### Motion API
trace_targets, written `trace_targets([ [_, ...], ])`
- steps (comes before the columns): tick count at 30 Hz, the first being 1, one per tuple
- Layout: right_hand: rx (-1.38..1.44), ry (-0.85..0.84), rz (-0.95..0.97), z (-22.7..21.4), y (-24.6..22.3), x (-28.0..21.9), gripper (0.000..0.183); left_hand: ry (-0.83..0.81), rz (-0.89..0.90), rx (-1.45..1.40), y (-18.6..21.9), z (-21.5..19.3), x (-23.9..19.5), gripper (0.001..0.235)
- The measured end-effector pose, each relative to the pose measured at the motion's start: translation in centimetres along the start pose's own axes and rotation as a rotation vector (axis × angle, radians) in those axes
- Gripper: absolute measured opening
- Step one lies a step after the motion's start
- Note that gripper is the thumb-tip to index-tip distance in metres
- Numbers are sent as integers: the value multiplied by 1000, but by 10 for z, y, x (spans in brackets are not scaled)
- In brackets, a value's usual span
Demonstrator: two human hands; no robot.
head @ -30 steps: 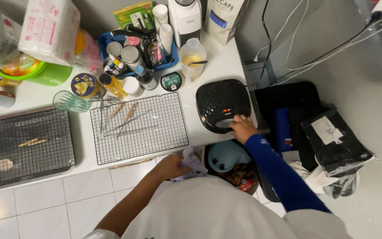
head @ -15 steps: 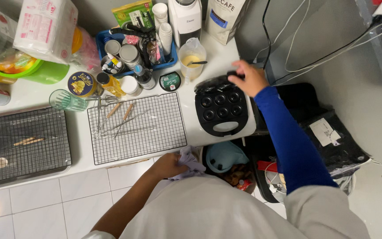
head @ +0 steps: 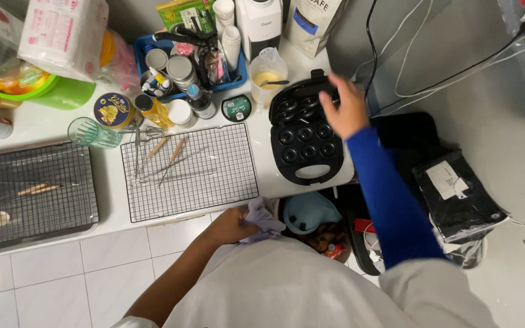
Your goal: The person wipes a metal wire rack with a purple cloth, then plugs in a waffle maker and wipes its interior and exterior surfaces. They also wipe a metal tray and handle a bottle of oil.
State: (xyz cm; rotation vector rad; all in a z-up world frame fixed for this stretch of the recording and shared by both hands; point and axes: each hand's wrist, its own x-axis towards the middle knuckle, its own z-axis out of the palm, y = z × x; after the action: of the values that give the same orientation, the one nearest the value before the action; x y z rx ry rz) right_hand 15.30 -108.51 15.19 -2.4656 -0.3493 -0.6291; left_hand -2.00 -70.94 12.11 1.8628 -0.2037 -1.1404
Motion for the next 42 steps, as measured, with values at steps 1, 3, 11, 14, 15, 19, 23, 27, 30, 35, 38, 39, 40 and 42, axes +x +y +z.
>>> trace_targets([
  [1,91,-19,117,4,-6,-21,40,13,74,-22,-1,0,2,29],
  [3,79,-98,211,11,-22,-78,29,35,223,-65,-3,1,6,28],
  [11,802,-918,1513,49,-103,-281,60,-144,301,-390,-12,14,25,24],
  [14,902,-517,1506,50,-116,-299,48,-208,289,-322,-7,14,18,28],
  [15,844,-380,1464,49,-117,-298,42,-227,291,-290,-3,14,15,29],
  [19,1058,-7,1175,29,-128,-286,22,-274,213,-182,8,18,-6,38],
  [23,1295,324,1355,-13,-146,-265,14,-271,41,-196,5,20,-18,48],
  [27,1172,334,1358,-36,-178,-254,15,-302,-87,383,-7,17,-20,61],
  [30,746,-29,1019,-35,-206,-250,15,-244,70,391,-8,17,-28,48],
  [35,782,-367,785,-27,-239,-210,15,92,702,214,38,2,-31,87],
  [38,806,-455,646,-51,-235,-181,16,162,1031,319,78,1,-14,64],
  [39,840,-470,620,-61,-230,-174,16,166,1109,337,90,4,-8,50],
  [40,798,-434,642,-73,-223,-169,15,86,867,311,99,7,-1,44],
  [42,711,-369,668,-101,-198,-159,14,-64,390,253,110,13,13,36],
])
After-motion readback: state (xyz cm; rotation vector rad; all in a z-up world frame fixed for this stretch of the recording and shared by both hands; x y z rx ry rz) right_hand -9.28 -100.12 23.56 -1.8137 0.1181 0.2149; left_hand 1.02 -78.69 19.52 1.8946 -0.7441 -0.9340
